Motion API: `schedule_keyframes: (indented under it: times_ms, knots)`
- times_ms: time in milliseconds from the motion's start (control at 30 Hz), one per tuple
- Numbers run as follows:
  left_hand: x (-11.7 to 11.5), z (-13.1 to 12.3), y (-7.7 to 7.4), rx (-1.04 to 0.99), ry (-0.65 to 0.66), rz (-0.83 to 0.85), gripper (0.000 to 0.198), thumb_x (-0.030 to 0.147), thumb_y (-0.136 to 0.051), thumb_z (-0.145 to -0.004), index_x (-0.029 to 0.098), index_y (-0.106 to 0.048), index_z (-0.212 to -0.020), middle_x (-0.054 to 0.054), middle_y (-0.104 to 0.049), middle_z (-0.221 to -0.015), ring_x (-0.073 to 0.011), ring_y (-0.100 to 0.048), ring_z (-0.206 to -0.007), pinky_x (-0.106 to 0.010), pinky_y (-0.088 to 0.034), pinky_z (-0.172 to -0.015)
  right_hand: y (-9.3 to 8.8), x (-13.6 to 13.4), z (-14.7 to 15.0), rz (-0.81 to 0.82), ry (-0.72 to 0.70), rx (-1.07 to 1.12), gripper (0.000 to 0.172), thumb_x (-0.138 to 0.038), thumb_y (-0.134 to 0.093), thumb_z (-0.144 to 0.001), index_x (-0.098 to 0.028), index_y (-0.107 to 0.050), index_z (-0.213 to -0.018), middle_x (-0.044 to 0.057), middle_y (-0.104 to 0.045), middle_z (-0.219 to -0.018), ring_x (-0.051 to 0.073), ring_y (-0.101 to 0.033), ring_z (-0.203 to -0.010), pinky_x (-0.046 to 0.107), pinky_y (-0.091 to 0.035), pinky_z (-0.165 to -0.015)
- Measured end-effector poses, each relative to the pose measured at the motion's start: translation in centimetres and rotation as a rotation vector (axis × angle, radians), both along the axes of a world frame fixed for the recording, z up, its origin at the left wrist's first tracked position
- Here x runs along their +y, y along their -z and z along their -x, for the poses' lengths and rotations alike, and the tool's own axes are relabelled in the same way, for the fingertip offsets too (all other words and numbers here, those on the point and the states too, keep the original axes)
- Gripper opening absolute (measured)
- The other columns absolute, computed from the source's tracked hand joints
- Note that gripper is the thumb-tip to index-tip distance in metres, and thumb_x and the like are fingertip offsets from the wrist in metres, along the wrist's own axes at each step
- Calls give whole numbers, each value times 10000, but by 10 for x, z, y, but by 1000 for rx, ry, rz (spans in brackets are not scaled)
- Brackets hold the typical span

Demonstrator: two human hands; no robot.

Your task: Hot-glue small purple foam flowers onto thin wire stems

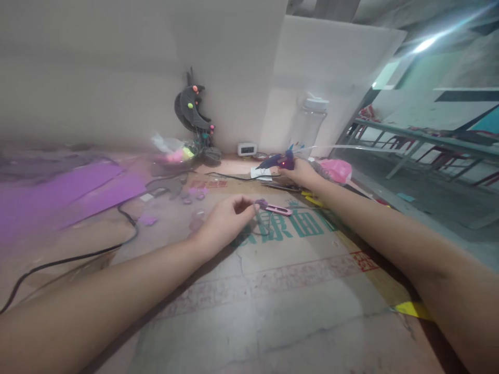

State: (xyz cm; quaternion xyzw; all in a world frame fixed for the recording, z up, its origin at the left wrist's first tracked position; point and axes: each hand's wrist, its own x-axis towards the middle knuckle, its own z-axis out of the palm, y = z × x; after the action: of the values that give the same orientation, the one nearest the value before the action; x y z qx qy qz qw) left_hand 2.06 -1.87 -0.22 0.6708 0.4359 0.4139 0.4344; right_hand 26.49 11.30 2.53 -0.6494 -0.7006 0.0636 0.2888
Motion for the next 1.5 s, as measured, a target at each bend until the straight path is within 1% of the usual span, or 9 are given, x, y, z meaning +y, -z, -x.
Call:
schedule_keyframes:
  times_ms: [100,167,300,400,567,800,1000,1167,1500]
  knots:
    - [-1,0,-2,10,-3,-18,196,369,-596,-831,178,-639,-812,-16,-665,-776,-149,-607,-702,-257,-456,-646,-10,-19,0,24,4,-25,331,-484,-628,-818,-158,-679,-793,76,-664,-604,233,-639,-623,332,-497,-638]
    - [-2,1,-3,19,-8,-24,190,363,-593,-831,181,-631,-791,-12,-661,-764,-149,-604,-695,-259,-458,-646,-14,-32,-1,22,-45,-4,345,-505,-594,-835,-180,-665,-745,40,-615,-519,201,-599,-537,314,-482,-581]
    - [-3,1,-4,9,-6,-8,179,347,-594,-828,184,-609,-755,-13,-658,-733,-149,-605,-680,-261,-456,-638,-16,-66,1,-65,-264,241,269,-439,-628,-817,-189,-660,-910,43,-696,-730,197,-654,-681,318,-523,-665]
    - [-3,0,-3,-8,-4,32,170,343,-598,-824,183,-605,-769,-15,-662,-715,-147,-599,-664,-262,-446,-628,-13,-99,6,-39,-370,336,226,-410,-639,-813,-206,-650,-909,55,-707,-832,209,-665,-748,354,-532,-739]
    - [-1,0,0,-32,1,63,156,323,-604,-818,171,-630,-848,-19,-660,-730,-142,-601,-661,-250,-436,-603,1,-134,10,3,-281,318,216,-432,-589,-851,-222,-636,-853,21,-670,-676,199,-642,-686,343,-514,-722]
    - [2,1,-1,-4,-24,25,204,343,-638,-801,166,-675,-897,-39,-707,-840,-157,-636,-716,-264,-470,-660,10,-140,4,-21,-291,175,364,-523,-491,-889,-236,-636,-720,28,-656,-689,217,-613,-696,345,-472,-682]
    - [1,0,-3,-11,-10,8,205,361,-610,-840,167,-674,-824,-26,-695,-783,-147,-621,-704,-251,-460,-663,11,-146,5,-111,-404,221,287,-526,-605,-821,-252,-641,-746,50,-640,-750,236,-598,-703,363,-488,-655]
    - [0,0,-3,-12,-50,-9,184,333,-607,-839,163,-662,-799,-27,-690,-789,-152,-620,-721,-252,-458,-680,11,-147,8,-70,-395,217,243,-477,-683,-769,-251,-601,-736,25,-619,-700,209,-571,-649,343,-472,-607]
    - [1,1,1,9,-71,-36,181,340,-620,-822,166,-668,-810,-31,-702,-800,-161,-626,-734,-260,-469,-676,10,-149,10,-58,-358,116,187,-364,-672,-790,-229,-566,-716,11,-628,-641,182,-564,-591,307,-450,-541]
